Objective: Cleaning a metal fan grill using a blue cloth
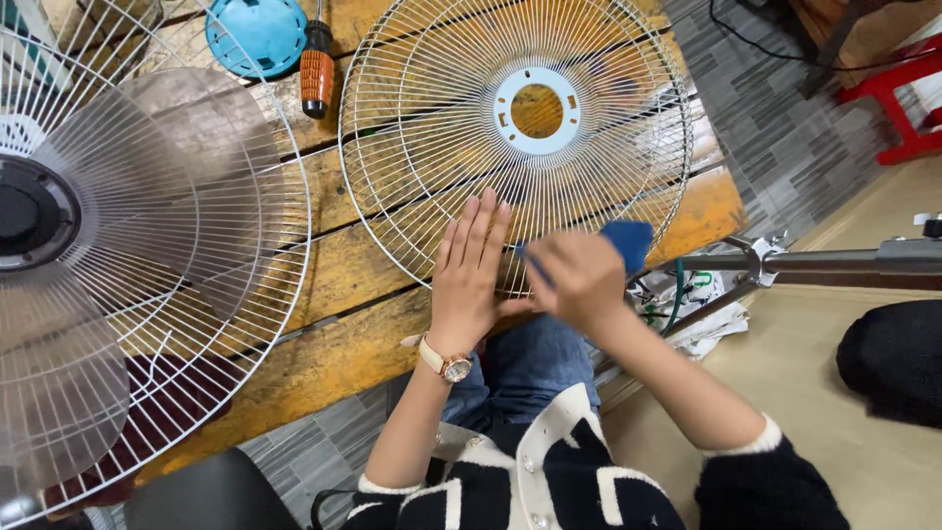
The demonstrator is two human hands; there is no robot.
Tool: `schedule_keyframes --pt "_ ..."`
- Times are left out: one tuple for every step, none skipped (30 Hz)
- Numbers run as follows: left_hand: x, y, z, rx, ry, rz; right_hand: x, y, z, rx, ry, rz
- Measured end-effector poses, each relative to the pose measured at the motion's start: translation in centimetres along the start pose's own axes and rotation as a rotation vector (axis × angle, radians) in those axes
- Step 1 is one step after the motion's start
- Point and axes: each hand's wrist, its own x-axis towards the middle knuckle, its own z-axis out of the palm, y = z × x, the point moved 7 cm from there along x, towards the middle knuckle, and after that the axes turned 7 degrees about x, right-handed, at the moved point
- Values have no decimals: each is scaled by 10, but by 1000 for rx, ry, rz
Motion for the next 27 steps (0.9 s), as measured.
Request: schedule_keyframes --pt "0 0 4 32 -22 6 -15 -12 0 68 -9 -7" --pt "-1 -3 13 30 -20 7 -10 -21 -10 64 -10 -8" --pt "-2 -6 22 60 3 0 -5 -31 -17 109 -52 -28" --pt "-5 -9 30 93 24 -8 -1 -42 -24 157 -91 -46" --pt "-3 -8 25 95 24 -6 -2 -32 -16 156 -90 -45" --pt "-3 -7 21 84 2 9 -4 -20 -9 141 -79 -2" --pt "-3 -5 18 73 -21 25 -6 -7 -1 126 -68 40" --pt "-2 -2 11 74 -24 23 14 7 -2 129 -69 42" --pt "-1 0 4 39 -19 13 33 21 -5 78 -40 48" --pt "2 2 -4 5 -9 5 55 37 -8 23 -8 51" --pt "2 3 -4 8 -8 6 70 44 -6 23 -5 50" --pt "2 3 -4 16 -11 5 84 52 -8 17 38 60" --pt "2 3 -4 24 -13 3 99 60 -10 12 81 70" --pt "1 4 -3 24 -13 3 99 56 -8 12 81 70" --pt "1 4 -2 19 -13 1 99 53 -8 -25 98 82" --pt "1 3 -1 14 -14 0 99 50 -7 -63 114 95" --pt "0 1 0 14 -14 1 81 45 1 -63 114 95" --pt "0 0 1 -6 -10 2 64 41 8 -57 129 72" --pt "0 -1 2 -25 -5 3 48 37 14 -51 143 49" --pt "-1 -3 7 -26 -4 3 40 24 5 -53 143 47" --pt "-3 -5 12 -44 7 9 32 9 0 0 102 10" --pt "-5 -6 17 -61 12 18 22 -8 -6 53 61 -21" --pt "-6 -8 25 -63 9 20 13 -19 -9 52 60 -17" --pt "-7 -9 30 8 29 21 5 -31 -9 59 36 -20" --pt "-8 -11 36 79 49 22 -3 -44 -9 66 12 -23" --pt "-8 -11 35 79 51 22 -9 -40 -3 65 12 -24" --pt "-8 -11 34 85 48 24 -14 -37 3 83 13 -40"
